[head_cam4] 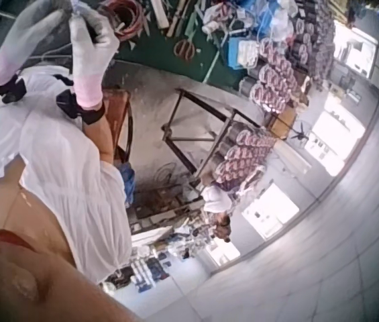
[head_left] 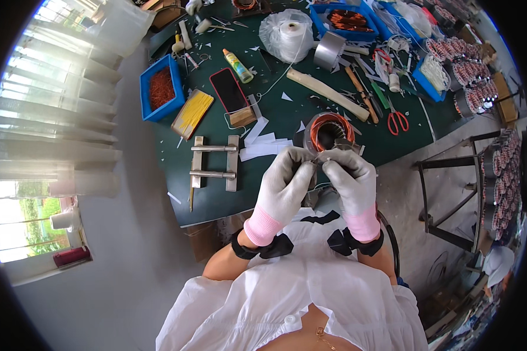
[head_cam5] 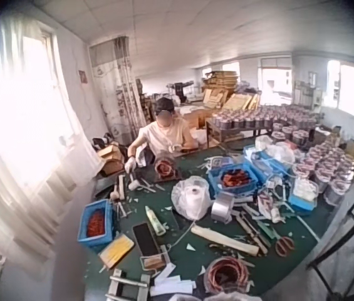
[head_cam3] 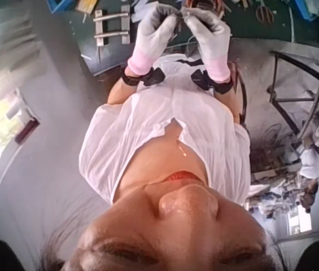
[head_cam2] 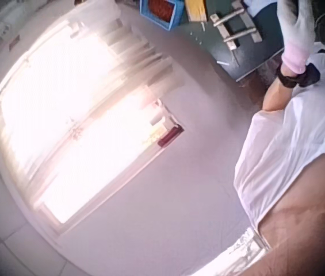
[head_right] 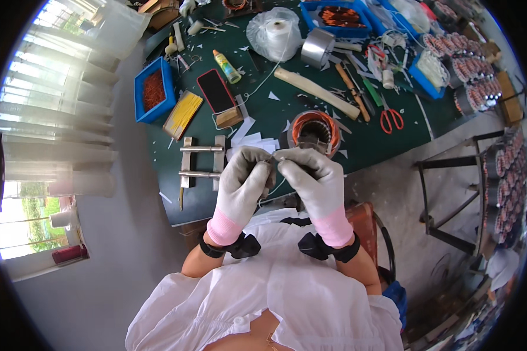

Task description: Winding and securing copper wire in a motor stator using thread and scissors.

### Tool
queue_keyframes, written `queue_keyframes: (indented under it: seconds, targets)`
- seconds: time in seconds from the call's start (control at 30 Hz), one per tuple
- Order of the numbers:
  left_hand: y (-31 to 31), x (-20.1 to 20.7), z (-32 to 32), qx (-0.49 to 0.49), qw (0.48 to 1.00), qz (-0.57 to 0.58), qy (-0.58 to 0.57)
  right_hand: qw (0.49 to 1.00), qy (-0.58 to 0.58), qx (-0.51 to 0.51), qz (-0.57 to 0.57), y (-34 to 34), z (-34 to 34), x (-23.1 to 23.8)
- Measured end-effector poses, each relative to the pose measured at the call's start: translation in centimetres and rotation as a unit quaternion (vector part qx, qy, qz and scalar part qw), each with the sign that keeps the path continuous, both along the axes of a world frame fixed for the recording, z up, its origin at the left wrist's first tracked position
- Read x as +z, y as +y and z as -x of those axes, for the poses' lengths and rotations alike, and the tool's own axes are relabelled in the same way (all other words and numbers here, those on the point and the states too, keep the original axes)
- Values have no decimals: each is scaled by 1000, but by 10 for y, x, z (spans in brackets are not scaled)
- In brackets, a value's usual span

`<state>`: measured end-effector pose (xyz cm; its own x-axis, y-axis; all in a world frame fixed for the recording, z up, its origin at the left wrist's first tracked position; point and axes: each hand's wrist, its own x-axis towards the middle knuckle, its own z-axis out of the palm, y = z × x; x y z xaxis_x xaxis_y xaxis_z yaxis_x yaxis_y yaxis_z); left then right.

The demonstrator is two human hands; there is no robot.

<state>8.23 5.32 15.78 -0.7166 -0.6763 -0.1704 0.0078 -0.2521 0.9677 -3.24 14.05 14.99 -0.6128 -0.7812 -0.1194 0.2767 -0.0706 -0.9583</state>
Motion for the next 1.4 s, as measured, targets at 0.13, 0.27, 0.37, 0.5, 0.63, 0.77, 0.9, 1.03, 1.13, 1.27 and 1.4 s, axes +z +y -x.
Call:
queue_keyframes:
  seconds: [0.13, 0.27, 0.37, 0.5, 0.63, 0.77, 0.9, 1.03, 1.13, 1.27, 1.4]
  targets:
    - [7, -2, 3, 0, 1000, 2, 12, 1000, -1, -4, 8, 1, 0, 2]
    - [9, -4, 3, -3, 1000, -9, 22, 1000, 11, -11, -7, 3, 2, 2]
    - [11, -5, 4, 0, 1000, -2, 26, 999, 40, -10, 11, 5, 4, 2]
    - [13, -4, 3, -4, 999, -11, 52, 999, 31, -4, 10, 7, 3, 7]
    - [16, -6, 0, -3, 997, -24, 70, 999, 43, -11, 8, 9, -1, 11]
    - [19, -7, -3, -1, 997, -31, 70, 999, 46, -16, 7, 12, -4, 9]
    - [18, -11, -3, 13, 994, 86, 64, 997, 71, -2, 8, 12, -1, 8]
    - [12, -9, -1, 8, 990, 128, 64, 993, 119, 11, 17, 11, 3, 7]
    - [4, -5, 1, -5, 981, 192, 36, 994, 109, 29, -1, 9, 9, 4]
    - [-1, 6, 9, -54, 961, 259, -79, 998, 57, 26, -8, 13, 16, 2]
    - [-6, -3, 15, -94, 958, 230, -140, 999, -11, 33, -26, 22, 27, 0]
